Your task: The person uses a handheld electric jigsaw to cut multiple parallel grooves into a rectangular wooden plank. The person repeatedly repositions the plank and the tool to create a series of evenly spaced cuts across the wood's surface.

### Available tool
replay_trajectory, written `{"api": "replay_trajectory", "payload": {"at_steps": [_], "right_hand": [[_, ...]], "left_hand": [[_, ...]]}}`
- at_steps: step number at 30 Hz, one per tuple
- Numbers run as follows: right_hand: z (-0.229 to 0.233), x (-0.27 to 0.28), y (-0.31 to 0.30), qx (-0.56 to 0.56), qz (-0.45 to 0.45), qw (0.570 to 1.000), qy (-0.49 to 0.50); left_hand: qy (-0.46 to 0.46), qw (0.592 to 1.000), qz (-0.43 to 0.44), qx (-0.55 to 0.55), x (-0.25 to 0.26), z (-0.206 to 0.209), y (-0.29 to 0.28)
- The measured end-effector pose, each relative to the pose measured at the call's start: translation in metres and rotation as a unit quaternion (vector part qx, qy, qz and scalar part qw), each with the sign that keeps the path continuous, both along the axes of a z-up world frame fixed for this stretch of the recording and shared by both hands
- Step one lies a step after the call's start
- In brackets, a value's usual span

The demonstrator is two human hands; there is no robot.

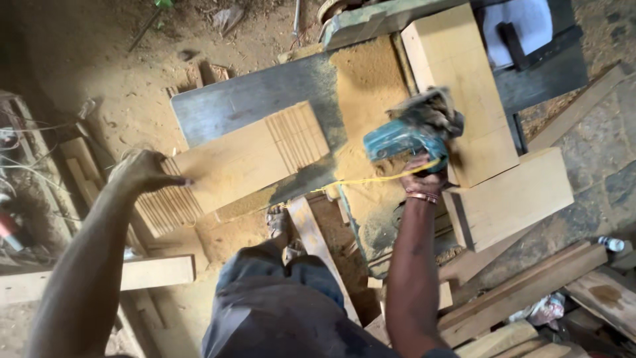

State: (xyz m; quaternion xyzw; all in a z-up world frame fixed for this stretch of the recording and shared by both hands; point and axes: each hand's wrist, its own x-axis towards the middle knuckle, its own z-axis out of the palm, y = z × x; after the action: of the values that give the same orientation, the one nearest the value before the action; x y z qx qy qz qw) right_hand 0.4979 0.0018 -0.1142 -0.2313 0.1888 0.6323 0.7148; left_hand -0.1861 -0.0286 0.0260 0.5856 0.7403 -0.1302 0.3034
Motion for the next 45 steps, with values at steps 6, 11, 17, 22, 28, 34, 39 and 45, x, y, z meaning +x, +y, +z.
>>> {"api": "replay_trajectory", "payload": {"at_steps": [6,11,17,22,28,34,39,45], "right_hand": [[-0.001,-0.031,-0.049,-0.060,0.079,0.992,-0.074],[0.026,-0.079,-0.099,-0.104,0.109,0.965,-0.213],[0.041,-0.140,-0.171,-0.129,0.215,0.930,-0.268],[0.031,-0.161,-0.269,0.005,0.273,0.907,-0.319],[0.019,-0.154,-0.397,-0.075,0.191,0.935,-0.291],[0.003,-0.148,-0.515,-0.106,0.282,0.893,-0.335],[0.026,-0.181,-0.575,-0.040,0.407,0.857,-0.315],[0.053,-0.226,-0.611,0.061,0.384,0.836,-0.387]], "left_hand": [[0.130,0.984,-0.080,0.093,0.052,0.077,-0.079],[0.156,0.934,-0.138,0.291,0.075,0.056,-0.154],[0.098,0.915,-0.129,0.368,0.075,0.012,-0.187],[0.076,0.931,-0.142,0.326,0.079,-0.032,-0.216],[0.043,0.973,-0.040,0.221,0.121,-0.014,-0.298],[-0.254,0.937,0.203,0.127,0.165,-0.061,-0.386],[-0.520,0.792,0.319,-0.022,0.213,-0.089,-0.471],[-0.561,0.705,0.342,-0.268,0.234,-0.094,-0.520]]}}
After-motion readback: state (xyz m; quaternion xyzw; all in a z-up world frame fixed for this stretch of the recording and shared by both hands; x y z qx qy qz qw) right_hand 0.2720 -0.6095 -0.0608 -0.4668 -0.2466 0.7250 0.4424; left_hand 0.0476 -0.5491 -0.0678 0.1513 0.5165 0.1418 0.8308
